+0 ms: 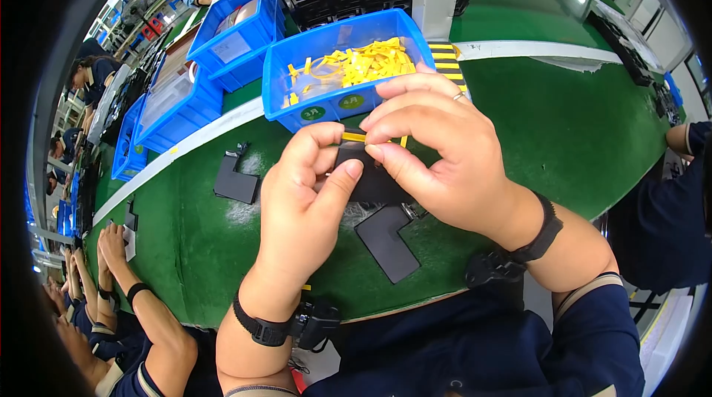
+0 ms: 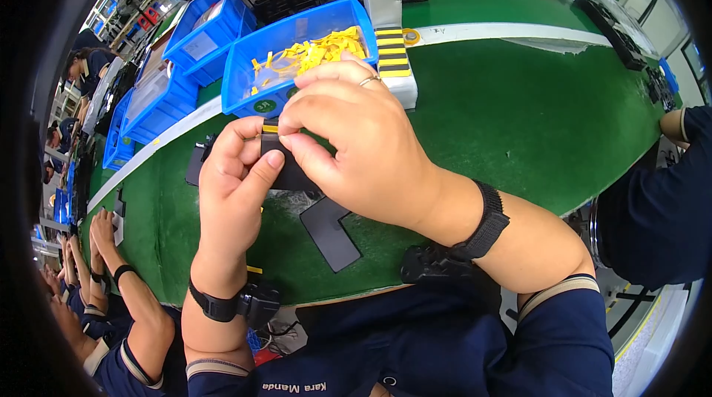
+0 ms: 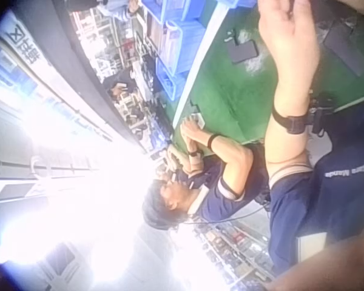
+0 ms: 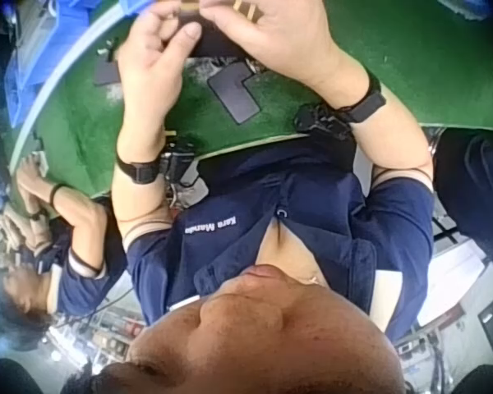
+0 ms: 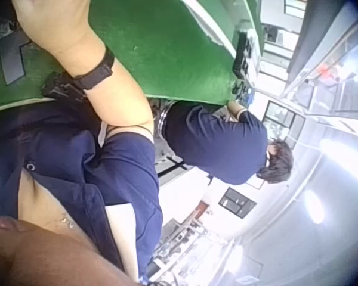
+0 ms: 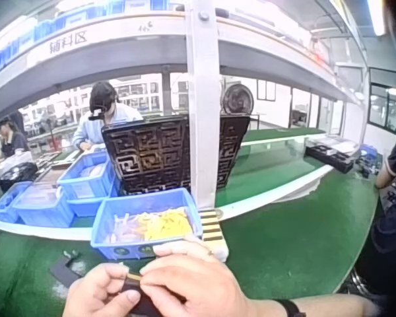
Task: Assembling small plastic and electronic housing components by hand on a factory production line.
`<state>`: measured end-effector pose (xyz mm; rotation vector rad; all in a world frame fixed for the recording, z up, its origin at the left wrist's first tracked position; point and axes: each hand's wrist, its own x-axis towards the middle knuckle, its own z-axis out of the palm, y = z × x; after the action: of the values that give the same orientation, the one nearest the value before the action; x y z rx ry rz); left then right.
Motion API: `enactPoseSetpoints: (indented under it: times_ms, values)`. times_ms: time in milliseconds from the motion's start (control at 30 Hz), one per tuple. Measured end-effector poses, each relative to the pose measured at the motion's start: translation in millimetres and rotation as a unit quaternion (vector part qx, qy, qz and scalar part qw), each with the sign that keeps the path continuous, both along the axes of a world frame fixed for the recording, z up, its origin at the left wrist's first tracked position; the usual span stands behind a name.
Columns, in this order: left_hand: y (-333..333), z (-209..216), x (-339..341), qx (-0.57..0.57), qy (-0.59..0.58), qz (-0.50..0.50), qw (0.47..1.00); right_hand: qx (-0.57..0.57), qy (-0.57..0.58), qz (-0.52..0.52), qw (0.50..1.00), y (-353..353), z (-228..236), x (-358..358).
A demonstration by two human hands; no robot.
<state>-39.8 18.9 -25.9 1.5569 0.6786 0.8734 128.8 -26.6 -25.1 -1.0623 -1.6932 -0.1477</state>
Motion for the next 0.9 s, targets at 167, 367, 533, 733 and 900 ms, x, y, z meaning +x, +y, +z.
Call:
enactPoseSetpoints:
  times_ms: [167, 367, 533, 733, 900]
  values:
    - [-3.2, 3.0, 0.3, 0.17, 0.08, -0.006, 0.982, -0.098, 0.061, 0.097, 0.989, -1.3, 4.3, 3.1]
    - [-2.5, 7.3, 2.7, -0.022, -0.069, -0.035, 0.997, 0.012, 0.033, -0.03, 0.999, -4.0, 5.4, 2.0]
    - [-3.8, 5.8, 2.6, -0.041, -0.074, -0.035, 0.996, -0.179, 0.245, 0.051, 0.952, -6.4, 4.3, -3.5]
    - [-7.7, 0.9, 5.0, 0.018, -0.027, 0.021, 0.999, -0.058, 0.041, -0.027, 0.997, 0.0, -2.9, -1.7]
    - [-9.1, 3.0, 6.7, 0.157, 0.095, 0.075, 0.98, -0.058, -0.012, -0.017, 0.998, -1.6, -0.5, -0.1]
